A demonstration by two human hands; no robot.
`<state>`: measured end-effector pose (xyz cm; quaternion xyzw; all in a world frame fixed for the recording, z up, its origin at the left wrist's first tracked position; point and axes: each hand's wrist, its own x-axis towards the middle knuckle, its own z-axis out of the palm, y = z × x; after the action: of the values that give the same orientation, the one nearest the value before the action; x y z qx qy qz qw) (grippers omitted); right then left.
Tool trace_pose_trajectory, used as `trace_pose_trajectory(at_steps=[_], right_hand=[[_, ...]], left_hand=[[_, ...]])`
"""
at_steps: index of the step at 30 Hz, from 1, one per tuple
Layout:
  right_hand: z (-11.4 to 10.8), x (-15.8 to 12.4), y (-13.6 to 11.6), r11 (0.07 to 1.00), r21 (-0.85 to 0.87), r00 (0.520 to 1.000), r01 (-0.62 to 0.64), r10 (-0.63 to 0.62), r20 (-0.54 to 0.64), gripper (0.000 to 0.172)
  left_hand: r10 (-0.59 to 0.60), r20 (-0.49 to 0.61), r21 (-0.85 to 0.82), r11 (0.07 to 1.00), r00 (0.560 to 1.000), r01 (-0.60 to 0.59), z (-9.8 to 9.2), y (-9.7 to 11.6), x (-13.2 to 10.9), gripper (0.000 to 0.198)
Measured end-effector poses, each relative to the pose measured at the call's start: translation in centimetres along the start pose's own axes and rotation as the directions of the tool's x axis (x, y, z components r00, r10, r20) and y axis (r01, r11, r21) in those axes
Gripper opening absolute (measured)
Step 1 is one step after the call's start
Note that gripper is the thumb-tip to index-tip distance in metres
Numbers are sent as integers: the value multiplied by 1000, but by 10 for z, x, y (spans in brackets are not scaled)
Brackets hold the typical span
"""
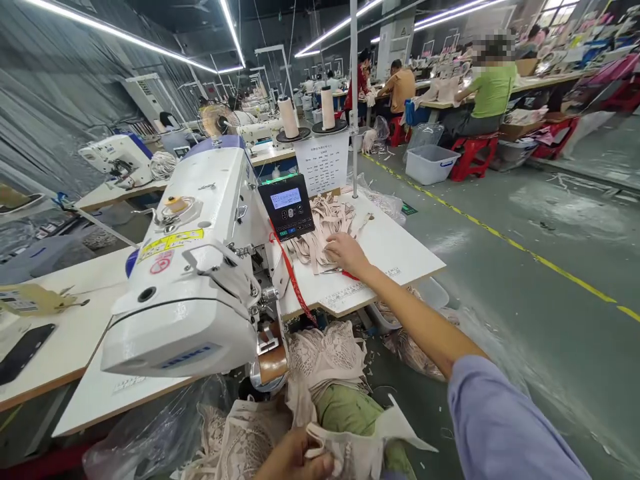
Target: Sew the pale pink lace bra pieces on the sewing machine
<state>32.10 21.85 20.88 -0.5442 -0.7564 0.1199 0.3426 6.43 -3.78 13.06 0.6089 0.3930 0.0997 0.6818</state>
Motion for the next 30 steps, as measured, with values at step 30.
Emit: trace_pose_trajectory(at_steps=[30], right_hand=[[60, -210, -127, 428, 637, 667, -641, -99, 738, 63]], left_hand=[[-12, -363, -151, 987, 932, -46, -25, 59, -41, 46]])
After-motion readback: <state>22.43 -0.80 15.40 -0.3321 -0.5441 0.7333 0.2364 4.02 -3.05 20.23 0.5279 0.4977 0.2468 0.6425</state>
